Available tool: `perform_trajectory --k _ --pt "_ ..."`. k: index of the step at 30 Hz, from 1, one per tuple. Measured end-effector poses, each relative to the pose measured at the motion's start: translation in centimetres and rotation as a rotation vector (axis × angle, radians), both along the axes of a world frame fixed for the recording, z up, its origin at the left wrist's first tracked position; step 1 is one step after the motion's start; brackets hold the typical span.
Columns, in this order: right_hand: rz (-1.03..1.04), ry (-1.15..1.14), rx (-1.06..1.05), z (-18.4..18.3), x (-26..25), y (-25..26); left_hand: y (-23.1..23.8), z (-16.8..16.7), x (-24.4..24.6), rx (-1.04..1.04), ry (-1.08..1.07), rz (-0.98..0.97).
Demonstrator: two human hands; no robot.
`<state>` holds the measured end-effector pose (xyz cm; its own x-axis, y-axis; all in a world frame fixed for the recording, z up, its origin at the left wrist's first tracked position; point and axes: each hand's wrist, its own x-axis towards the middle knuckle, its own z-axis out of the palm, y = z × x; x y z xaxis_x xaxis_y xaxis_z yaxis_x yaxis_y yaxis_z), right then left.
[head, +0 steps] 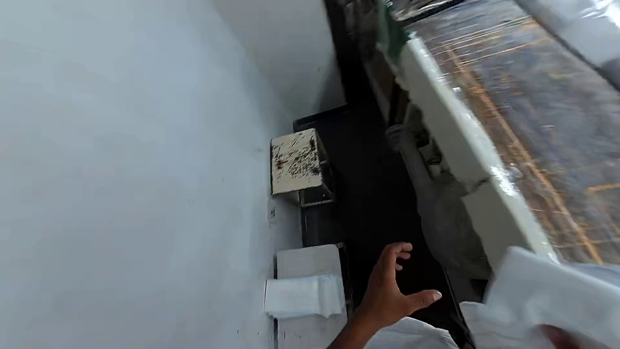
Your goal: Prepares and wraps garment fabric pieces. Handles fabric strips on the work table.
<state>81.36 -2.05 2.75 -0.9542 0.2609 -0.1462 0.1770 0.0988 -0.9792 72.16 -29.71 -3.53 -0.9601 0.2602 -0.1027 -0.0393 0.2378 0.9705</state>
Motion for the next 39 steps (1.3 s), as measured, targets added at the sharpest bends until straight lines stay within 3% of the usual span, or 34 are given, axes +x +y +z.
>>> perform_trajectory --k 3,5,8,10,13,17,19,22,28,34,39 --pt "0.694 -0.012 0.377 -0.1 -6.3 -6.2 -6.3 -0.1 -1.1 0.14 -0.005 -0.058" --pt "1.02 0.038 0.432 -1.8 -9.7 -11.0 -10.2 -1.0 -1.6 0.221 -0.071 -0.117" --pt "1.238 0.048 0.426 -5.4 -11.9 -16.9 -15.3 -2.6 -0.1 0.239 -0.258 -0.079" --pt "1.344 -0.092 0.403 -7.0 -12.7 -20.2 -18.7 -3.0 2.3 0.142 -0.339 0.033" --pt "1.58 -0.333 0.349 -10.1 -14.0 -24.2 -23.3 -3.6 7.8 0.029 -0.223 0.322" --pt "1.871 -0.508 0.455 -17.9 -13.2 -28.6 -29.4 -5.0 15.7 -0.166 -0.235 0.69" --pt "1.86 -0.569 0.469 -22.0 -11.8 -30.2 -31.8 -6.6 18.6 -0.313 -0.303 0.845" --pt "1.657 -0.675 0.372 -27.6 -9.7 -31.6 -34.4 -10.1 20.6 -0.532 -0.443 0.98" --pt "1.335 -0.952 0.232 -34.2 -6.8 -34.7 -36.5 -18.4 18.6 -0.824 -0.489 0.888" --pt "1.145 -0.963 0.391 -36.3 -4.2 -36.6 -37.5 -24.4 16.6 -0.916 -0.719 0.773" --pt "1.118 -0.941 0.54 -34.4 -5.5 -34.4 -34.2 -24.9 17.9 -0.898 -0.607 0.613"
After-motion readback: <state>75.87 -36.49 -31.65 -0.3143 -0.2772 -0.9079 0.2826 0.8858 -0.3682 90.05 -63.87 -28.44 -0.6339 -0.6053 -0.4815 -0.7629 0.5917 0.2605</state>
